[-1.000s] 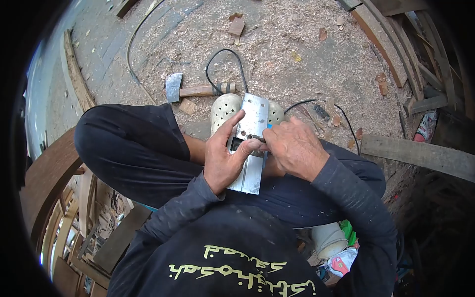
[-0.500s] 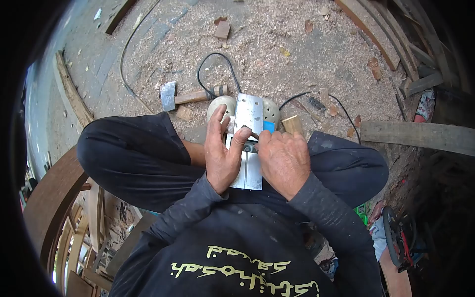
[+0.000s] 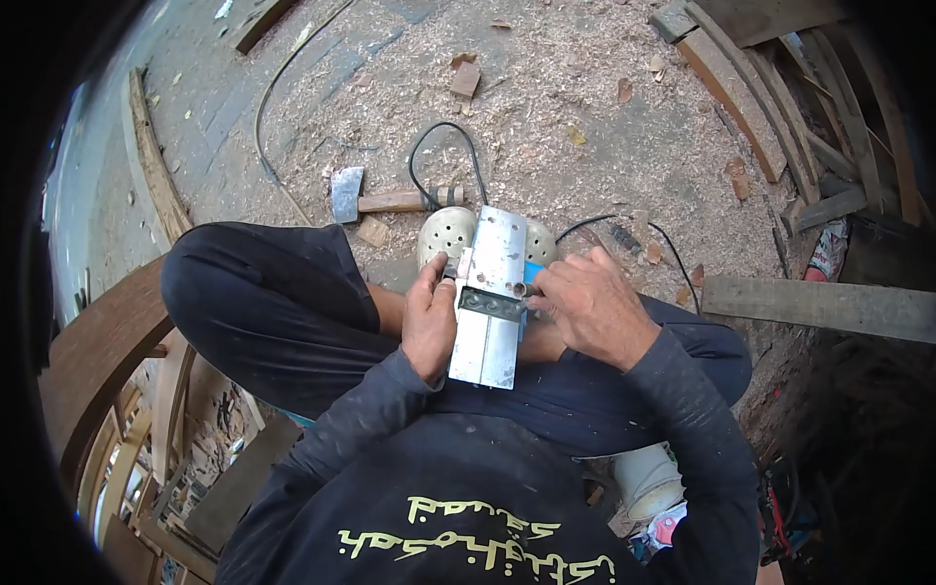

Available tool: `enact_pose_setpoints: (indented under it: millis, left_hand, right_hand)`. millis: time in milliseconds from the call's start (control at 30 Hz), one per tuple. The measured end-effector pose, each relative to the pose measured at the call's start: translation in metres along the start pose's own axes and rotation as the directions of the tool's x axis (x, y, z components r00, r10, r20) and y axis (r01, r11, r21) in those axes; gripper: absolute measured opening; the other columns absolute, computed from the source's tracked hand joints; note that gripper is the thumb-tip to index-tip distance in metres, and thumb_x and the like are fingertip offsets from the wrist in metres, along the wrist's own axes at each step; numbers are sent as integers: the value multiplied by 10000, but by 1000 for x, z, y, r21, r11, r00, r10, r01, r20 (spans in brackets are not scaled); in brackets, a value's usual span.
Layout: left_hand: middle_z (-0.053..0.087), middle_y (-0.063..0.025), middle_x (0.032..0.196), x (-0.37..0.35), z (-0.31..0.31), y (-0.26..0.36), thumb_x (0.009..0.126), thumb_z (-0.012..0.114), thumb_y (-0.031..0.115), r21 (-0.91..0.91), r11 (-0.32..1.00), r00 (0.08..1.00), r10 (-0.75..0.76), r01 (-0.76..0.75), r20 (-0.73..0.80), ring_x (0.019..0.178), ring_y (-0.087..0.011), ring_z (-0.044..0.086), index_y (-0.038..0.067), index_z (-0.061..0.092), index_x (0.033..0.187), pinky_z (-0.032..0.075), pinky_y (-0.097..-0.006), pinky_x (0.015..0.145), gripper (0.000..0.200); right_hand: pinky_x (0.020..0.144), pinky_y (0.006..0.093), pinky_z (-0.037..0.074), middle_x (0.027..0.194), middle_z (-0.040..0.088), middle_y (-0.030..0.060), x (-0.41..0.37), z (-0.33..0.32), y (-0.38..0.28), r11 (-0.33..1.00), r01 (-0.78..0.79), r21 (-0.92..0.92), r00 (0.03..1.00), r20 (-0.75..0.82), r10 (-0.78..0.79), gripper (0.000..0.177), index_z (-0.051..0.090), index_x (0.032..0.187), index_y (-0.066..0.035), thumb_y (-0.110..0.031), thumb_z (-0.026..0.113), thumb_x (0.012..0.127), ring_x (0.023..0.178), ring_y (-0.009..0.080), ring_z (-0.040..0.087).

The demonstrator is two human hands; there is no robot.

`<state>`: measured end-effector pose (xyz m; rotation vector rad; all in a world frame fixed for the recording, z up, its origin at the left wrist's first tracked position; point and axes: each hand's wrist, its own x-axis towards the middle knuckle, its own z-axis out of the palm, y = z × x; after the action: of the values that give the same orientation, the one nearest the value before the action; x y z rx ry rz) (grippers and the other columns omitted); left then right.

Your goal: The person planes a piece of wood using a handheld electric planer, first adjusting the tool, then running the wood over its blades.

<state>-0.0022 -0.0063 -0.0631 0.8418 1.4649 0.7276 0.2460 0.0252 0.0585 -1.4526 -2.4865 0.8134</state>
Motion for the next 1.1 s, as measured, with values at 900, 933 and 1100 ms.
enact_pose_setpoints:
  millis: [900,933,1100]
  left_hand:
    - [622,-337,1471,-9,-3,14,1079,444,48,-98,994,997,-39,45,59,1357,-353,634,-154,448,1576,470,-401,1182,536]
    - [626,-338,1466,-10,-2,16,1077,450,52,-96,995,998,-31,36,56,1356,-354,636,-153,452,1573,471,-400,1181,536]
    - [635,-337,1455,-12,-3,24,1070,462,66,-82,997,998,-9,13,56,1349,-367,641,-148,454,1575,473,-402,1178,549]
  right_hand:
    - [833,431,452,887,596,68,17,2,18,982,190,1,975,113,-189,172,656,1036,-87,-213,742,957,919,266,616]
    - [841,431,454,895,603,67,18,2,18,985,171,-1,975,141,-170,166,658,1039,-88,-199,740,949,934,263,619]
    - [844,429,458,912,628,66,35,1,22,930,363,-58,927,122,-354,152,649,1021,-78,-193,725,959,937,260,637]
